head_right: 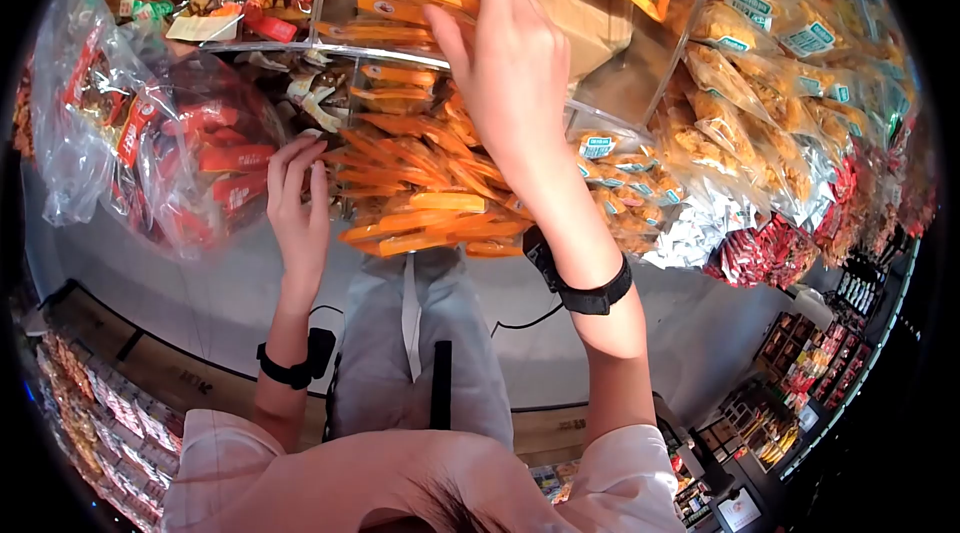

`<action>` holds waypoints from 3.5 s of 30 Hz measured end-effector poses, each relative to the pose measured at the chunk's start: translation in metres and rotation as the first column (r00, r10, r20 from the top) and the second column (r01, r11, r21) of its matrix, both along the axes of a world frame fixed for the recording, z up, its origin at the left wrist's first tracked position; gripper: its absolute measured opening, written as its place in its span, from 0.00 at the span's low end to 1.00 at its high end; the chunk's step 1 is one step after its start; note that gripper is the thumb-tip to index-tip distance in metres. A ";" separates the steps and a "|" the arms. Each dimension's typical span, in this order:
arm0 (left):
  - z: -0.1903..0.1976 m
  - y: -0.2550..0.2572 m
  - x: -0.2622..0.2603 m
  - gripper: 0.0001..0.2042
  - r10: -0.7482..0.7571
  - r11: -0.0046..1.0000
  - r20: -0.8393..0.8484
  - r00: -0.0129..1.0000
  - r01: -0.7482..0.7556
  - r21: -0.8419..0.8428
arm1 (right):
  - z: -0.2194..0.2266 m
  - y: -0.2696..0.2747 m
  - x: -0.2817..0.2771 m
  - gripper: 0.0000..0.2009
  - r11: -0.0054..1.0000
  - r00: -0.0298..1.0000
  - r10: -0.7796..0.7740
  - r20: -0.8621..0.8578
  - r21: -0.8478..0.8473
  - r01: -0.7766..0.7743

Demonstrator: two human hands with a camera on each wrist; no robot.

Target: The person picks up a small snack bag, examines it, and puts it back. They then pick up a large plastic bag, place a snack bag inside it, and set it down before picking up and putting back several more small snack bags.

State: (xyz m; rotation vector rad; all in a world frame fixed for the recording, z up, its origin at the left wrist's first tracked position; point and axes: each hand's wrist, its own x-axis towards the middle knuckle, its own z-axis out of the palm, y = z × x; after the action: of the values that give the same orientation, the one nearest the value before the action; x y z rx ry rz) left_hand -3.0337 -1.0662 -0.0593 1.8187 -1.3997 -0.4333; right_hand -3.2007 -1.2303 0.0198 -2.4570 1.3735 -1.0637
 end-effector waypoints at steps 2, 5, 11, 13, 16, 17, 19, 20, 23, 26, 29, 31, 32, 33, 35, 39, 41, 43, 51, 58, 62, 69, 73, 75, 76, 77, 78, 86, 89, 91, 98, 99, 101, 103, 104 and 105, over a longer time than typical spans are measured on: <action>0.003 0.001 0.000 0.09 0.002 1.000 -0.015 1.000 -0.002 -0.002 | -0.006 0.004 -0.001 0.16 0.999 1.000 -0.002 0.017 -0.035 0.003; 0.002 0.003 -0.003 0.09 0.002 1.000 -0.053 0.999 -0.001 0.014 | -0.023 0.004 -0.010 0.14 1.000 0.999 -0.019 0.045 0.010 0.018; 0.004 -0.001 -0.013 0.09 -0.040 0.999 -0.056 0.998 0.041 0.001 | -0.014 -0.004 -0.030 0.11 0.975 0.990 0.050 0.130 -0.223 -0.020; 0.006 -0.002 -0.017 0.09 -0.054 0.999 -0.053 0.997 0.053 -0.005 | 0.004 0.001 -0.042 0.10 0.920 0.994 0.036 0.108 -0.393 0.009; 0.016 -0.004 -0.023 0.09 -0.088 0.996 -0.075 0.993 0.088 0.008 | 0.031 0.035 -0.071 0.09 0.930 0.975 -0.058 0.212 -0.344 0.131; 0.024 -0.006 -0.027 0.11 -0.142 0.989 -0.188 0.972 0.145 0.002 | 0.038 0.049 -0.077 0.08 0.932 0.956 -0.106 0.274 -0.307 0.191; 0.030 -0.006 -0.045 0.13 -0.197 0.979 -0.304 0.932 0.203 -0.012 | 0.041 0.081 -0.086 0.08 0.953 0.813 -0.204 0.546 -0.081 0.293; 0.031 -0.005 -0.059 0.17 -0.173 0.983 -0.643 0.746 0.174 -0.063 | 0.038 0.092 -0.092 0.07 0.945 0.780 -0.289 0.555 0.033 0.327; 0.043 -0.006 -0.076 0.22 -0.145 0.972 -0.958 0.247 0.215 -0.092 | 0.027 0.117 -0.096 0.06 0.861 0.638 -0.484 0.598 0.457 0.225; 0.033 0.001 -0.083 0.21 -0.061 0.935 -0.994 0.088 0.354 -0.026 | 0.010 0.131 -0.106 0.06 0.735 0.518 -0.602 0.607 0.675 0.062; 0.022 0.011 -0.081 0.18 0.018 0.887 -0.979 0.202 0.449 0.109 | -0.008 0.145 -0.126 0.10 0.633 0.498 -0.596 0.630 0.750 -0.191; 0.014 0.015 -0.077 0.15 0.034 0.855 -0.963 0.268 0.491 0.167 | -0.012 0.149 -0.132 0.15 0.494 0.540 -0.611 0.580 0.811 -0.312; 0.007 0.019 -0.076 0.13 0.022 0.804 -0.936 0.352 0.550 0.226 | -0.016 0.152 -0.139 0.19 0.382 0.577 -0.609 0.544 0.839 -0.388; 0.005 0.020 -0.075 0.11 0.000 0.749 -0.902 0.432 0.598 0.287 | -0.017 0.158 -0.139 0.19 0.318 0.603 -0.629 0.491 0.870 -0.376; 0.002 0.018 -0.072 0.10 -0.097 0.782 -0.797 0.597 0.541 0.310 | -0.029 0.164 -0.148 0.16 0.359 0.727 -0.529 0.438 0.892 -0.276; -0.014 -0.017 -0.048 0.08 -0.345 0.937 -0.039 0.938 0.347 0.044 | -0.020 0.137 -0.130 0.09 0.561 0.777 -0.535 0.333 0.827 0.032; -0.018 -0.040 -0.042 0.08 -0.319 0.948 0.114 0.941 0.319 0.018 | -0.027 0.114 -0.114 0.09 0.842 0.898 -0.313 0.309 0.528 0.112; -0.026 -0.059 -0.037 0.07 -0.350 0.932 0.226 0.909 0.362 -0.014 | -0.042 0.095 -0.100 0.09 0.897 0.930 -0.232 0.284 0.432 0.092; -0.052 -0.062 -0.047 0.10 -0.267 0.961 0.328 0.906 0.274 0.027 | -0.076 0.088 -0.086 0.10 0.908 0.948 -0.251 0.197 0.389 0.159; -0.049 -0.060 -0.043 0.16 -0.253 0.965 0.349 0.902 0.261 0.025 | -0.094 0.091 -0.118 0.10 0.730 0.867 -0.442 0.229 0.654 0.199; -0.042 -0.065 -0.044 0.14 -0.243 0.969 0.298 0.923 0.243 0.038 | -0.094 0.089 -0.114 0.11 0.737 0.912 -0.382 0.148 0.645 0.204; -0.054 -0.056 -0.046 0.08 -0.235 0.972 0.112 0.966 0.230 0.056 | -0.090 0.077 -0.093 0.11 0.754 0.933 -0.339 0.120 0.628 0.193; -0.053 -0.056 -0.043 0.08 -0.221 0.974 0.115 0.969 0.224 -0.017 | -0.087 0.071 -0.094 0.09 0.785 0.968 -0.240 0.075 0.601 0.148; -0.051 -0.054 -0.042 0.08 -0.218 0.976 0.100 0.971 0.218 0.015 | -0.088 0.069 -0.095 0.08 0.784 0.960 -0.260 0.106 0.603 0.146; -0.051 -0.052 -0.042 0.08 -0.214 0.977 0.105 0.971 0.214 0.017 | -0.088 0.069 -0.094 0.08 0.783 0.949 -0.284 0.138 0.604 0.146; -0.050 -0.050 -0.042 0.08 -0.211 0.978 0.110 0.971 0.210 0.019 | -0.087 0.069 -0.093 0.08 0.784 0.950 -0.281 0.138 0.604 0.144; -0.051 -0.049 -0.042 0.08 -0.208 0.978 0.110 0.972 0.207 0.019 | -0.083 0.071 -0.089 0.07 0.816 0.968 -0.220 0.119 0.566 0.116; -0.051 -0.048 -0.044 0.07 -0.188 0.982 0.101 0.977 0.186 0.030 | -0.101 0.045 -0.027 0.11 0.932 0.995 0.064 -0.075 0.361 -0.032; -0.052 -0.047 -0.044 0.07 -0.184 0.983 0.092 0.979 0.183 0.021 | -0.114 0.035 -0.012 0.10 0.924 0.957 0.135 -0.256 0.382 -0.028; -0.053 -0.047 -0.044 0.07 -0.180 0.984 0.093 0.979 0.180 0.014 | -0.129 0.034 -0.007 0.08 0.923 0.945 0.139 -0.298 0.384 -0.014; -0.047 -0.048 -0.045 0.08 -0.195 0.980 0.045 0.980 0.193 0.038 | -0.136 0.029 -0.005 0.06 0.875 0.914 0.291 -0.283 0.464 -0.135; -0.046 -0.050 -0.045 0.08 -0.192 0.981 0.049 0.980 0.191 0.020 | -0.128 0.029 -0.005 0.07 0.856 0.912 0.324 -0.251 0.489 -0.169; -0.043 -0.047 -0.044 0.10 -0.179 0.984 0.036 0.983 0.180 -0.001 | -0.117 0.039 -0.003 0.09 0.902 0.934 0.250 -0.255 0.413 -0.128; -0.031 -0.045 -0.042 0.12 -0.191 0.982 0.013 0.981 0.191 0.008 | -0.069 0.049 -0.003 0.08 0.978 0.987 0.156 -0.024 0.145 -0.151; -0.025 -0.042 -0.042 0.11 -0.167 0.986 -0.045 0.985 0.167 0.007 | -0.045 0.047 -0.006 0.08 0.996 0.993 0.092 0.076 0.001 -0.093; -0.022 -0.038 -0.043 0.11 -0.145 0.989 -0.105 0.984 0.147 0.008 | -0.025 0.043 -0.012 0.09 0.991 0.983 0.038 0.182 -0.133 -0.014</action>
State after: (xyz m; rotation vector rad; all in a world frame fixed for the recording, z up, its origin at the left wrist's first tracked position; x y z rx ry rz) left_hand -3.0769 -1.1037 -0.0813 1.6870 -1.4655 -0.6086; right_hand -3.2129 -1.1871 -0.0055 -2.3837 1.2497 -1.3772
